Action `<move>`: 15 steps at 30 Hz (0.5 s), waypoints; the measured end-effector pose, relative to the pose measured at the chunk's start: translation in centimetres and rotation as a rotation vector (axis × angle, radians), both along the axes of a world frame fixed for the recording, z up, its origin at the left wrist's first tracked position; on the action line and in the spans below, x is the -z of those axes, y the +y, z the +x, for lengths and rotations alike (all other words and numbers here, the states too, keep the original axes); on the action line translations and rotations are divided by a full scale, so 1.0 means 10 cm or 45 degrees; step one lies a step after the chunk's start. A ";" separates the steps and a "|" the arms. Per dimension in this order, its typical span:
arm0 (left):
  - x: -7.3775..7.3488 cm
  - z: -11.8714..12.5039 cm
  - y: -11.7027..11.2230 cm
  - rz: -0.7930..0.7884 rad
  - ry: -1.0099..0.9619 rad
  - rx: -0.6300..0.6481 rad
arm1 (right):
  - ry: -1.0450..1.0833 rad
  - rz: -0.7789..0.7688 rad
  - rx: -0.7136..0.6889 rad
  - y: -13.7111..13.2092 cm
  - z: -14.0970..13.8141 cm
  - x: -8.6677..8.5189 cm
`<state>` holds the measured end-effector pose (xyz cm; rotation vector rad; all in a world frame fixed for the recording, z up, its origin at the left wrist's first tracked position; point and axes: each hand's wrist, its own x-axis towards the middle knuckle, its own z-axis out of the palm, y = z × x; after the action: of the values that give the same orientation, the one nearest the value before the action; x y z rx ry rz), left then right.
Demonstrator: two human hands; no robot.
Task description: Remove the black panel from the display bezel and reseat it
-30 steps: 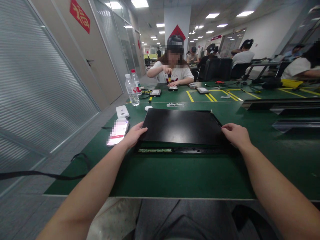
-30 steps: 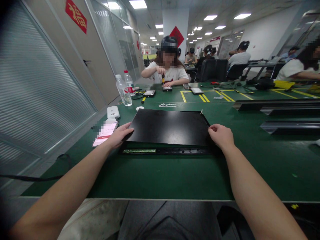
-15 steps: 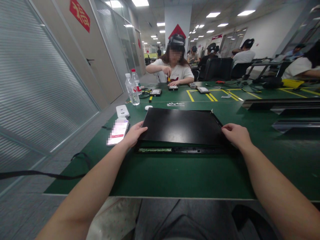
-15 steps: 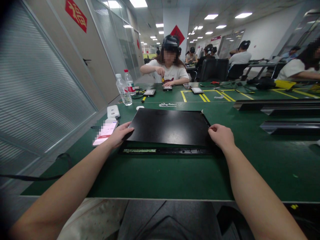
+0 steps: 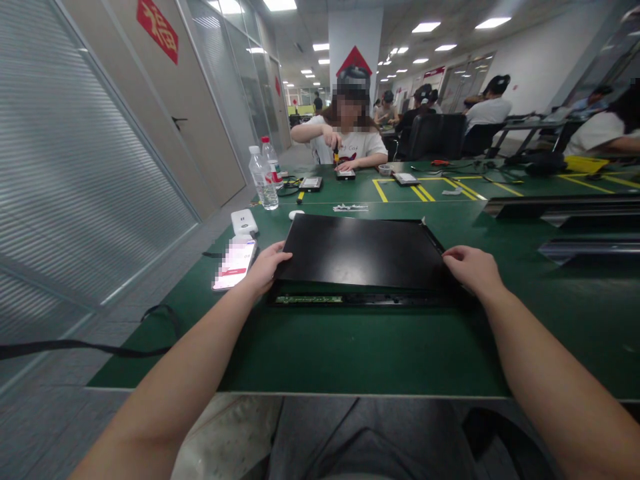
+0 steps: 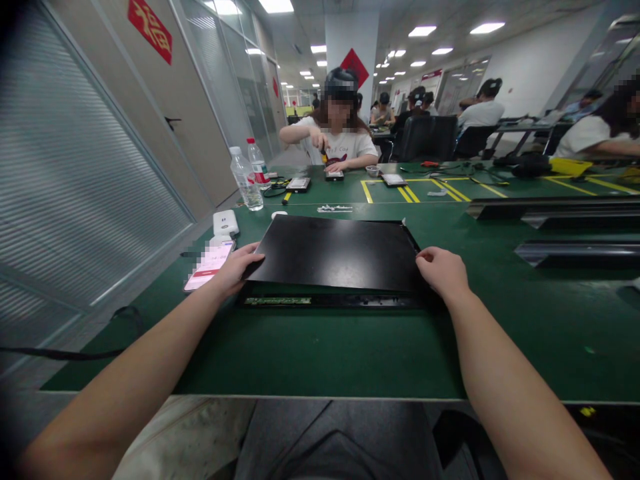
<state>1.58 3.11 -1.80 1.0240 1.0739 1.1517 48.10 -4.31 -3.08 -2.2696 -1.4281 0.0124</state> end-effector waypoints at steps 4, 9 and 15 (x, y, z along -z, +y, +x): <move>-0.04 0.02 -0.02 -0.017 0.013 0.005 | -0.029 -0.017 0.004 -0.02 -0.03 -0.02; -0.05 0.02 -0.03 -0.029 0.028 0.014 | -0.094 -0.042 0.023 -0.03 -0.08 -0.05; -0.04 0.01 -0.02 -0.033 0.049 0.007 | -0.093 -0.070 0.041 -0.04 -0.10 -0.08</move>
<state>1.66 2.96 -1.42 1.0318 1.1128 1.1153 47.12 -4.66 -2.27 -2.3600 -1.4440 -0.0421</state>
